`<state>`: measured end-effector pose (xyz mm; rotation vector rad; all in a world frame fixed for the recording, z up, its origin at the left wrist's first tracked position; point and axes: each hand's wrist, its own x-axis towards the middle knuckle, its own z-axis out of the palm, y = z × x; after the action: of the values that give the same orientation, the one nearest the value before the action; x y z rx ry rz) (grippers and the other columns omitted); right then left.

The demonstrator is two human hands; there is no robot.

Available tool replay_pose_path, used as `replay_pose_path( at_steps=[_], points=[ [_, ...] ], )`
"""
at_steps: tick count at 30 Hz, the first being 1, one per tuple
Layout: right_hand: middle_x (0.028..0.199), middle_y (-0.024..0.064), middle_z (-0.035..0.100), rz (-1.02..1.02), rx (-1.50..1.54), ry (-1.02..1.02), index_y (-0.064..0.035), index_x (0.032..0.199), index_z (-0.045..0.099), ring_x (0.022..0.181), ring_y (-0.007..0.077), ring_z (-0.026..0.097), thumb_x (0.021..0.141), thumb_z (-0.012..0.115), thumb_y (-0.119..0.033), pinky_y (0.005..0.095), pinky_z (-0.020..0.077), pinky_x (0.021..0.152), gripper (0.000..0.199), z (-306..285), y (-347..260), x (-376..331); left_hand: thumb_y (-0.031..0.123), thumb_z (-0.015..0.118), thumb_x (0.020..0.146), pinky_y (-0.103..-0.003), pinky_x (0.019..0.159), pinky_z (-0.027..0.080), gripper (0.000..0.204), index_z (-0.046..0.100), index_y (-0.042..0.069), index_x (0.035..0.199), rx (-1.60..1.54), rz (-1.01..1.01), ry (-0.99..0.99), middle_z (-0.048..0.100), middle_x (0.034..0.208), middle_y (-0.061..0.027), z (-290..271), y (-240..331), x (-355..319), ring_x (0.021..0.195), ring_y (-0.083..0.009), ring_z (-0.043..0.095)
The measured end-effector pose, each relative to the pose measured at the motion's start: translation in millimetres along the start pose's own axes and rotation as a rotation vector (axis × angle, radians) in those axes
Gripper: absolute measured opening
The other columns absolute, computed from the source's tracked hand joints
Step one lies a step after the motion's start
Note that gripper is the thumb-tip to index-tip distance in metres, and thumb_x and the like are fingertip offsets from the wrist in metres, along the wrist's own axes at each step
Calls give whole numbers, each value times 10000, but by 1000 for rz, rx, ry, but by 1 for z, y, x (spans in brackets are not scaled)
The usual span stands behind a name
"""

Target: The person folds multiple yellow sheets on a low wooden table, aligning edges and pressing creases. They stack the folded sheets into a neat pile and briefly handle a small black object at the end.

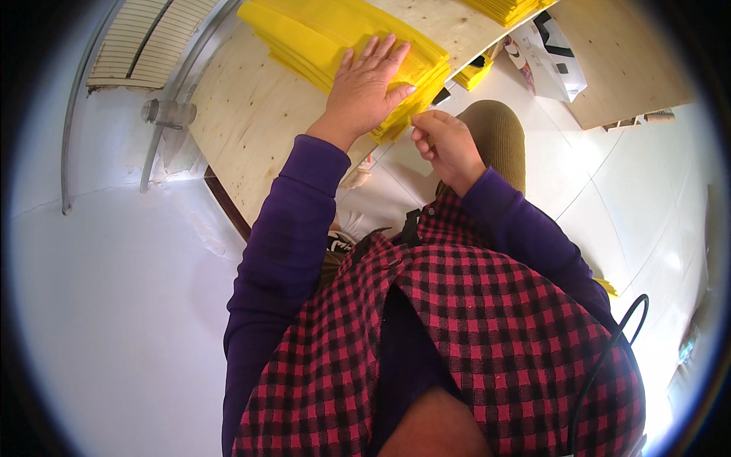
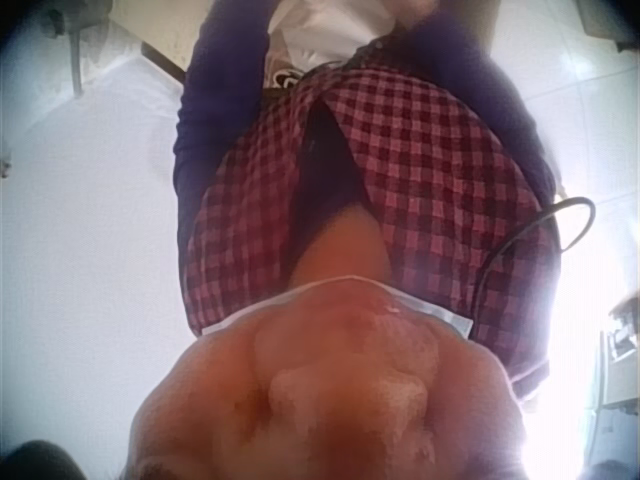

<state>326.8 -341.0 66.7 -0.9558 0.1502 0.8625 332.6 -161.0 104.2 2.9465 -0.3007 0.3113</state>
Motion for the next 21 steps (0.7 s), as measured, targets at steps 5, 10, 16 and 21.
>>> replay_pose_path(
  at_steps=[5,10,16,21],
  points=[
    [735,29,610,-20,-3,-52,-48,859,576,581,83,529,902,589,-146,215,407,511,108,6,0,-2,462,499,906,-481,1152,150,653,320,169,1462,12,-2,0,306,1519,-89,0,1,0,1415,-266,245],
    [730,43,596,20,-25,-113,-49,816,566,592,109,546,876,592,-122,228,432,531,98,11,-1,-5,462,499,906,-477,1153,147,656,316,170,1464,13,-5,-11,300,1522,-88,0,1,1,1418,-261,241],
    [771,52,570,20,-26,-183,-68,755,516,617,117,519,857,574,-85,235,401,519,119,-2,9,-8,456,504,907,-481,1153,150,656,312,169,1465,-2,-6,-10,298,1522,-88,-1,0,0,1418,-261,239],
    [627,24,525,152,-194,-290,-78,714,483,499,98,477,833,588,-52,235,370,456,160,-18,24,-14,443,524,903,-505,1144,161,658,316,163,1461,-70,2,51,310,1514,-104,-8,2,1,1414,-281,246]
  ],
)
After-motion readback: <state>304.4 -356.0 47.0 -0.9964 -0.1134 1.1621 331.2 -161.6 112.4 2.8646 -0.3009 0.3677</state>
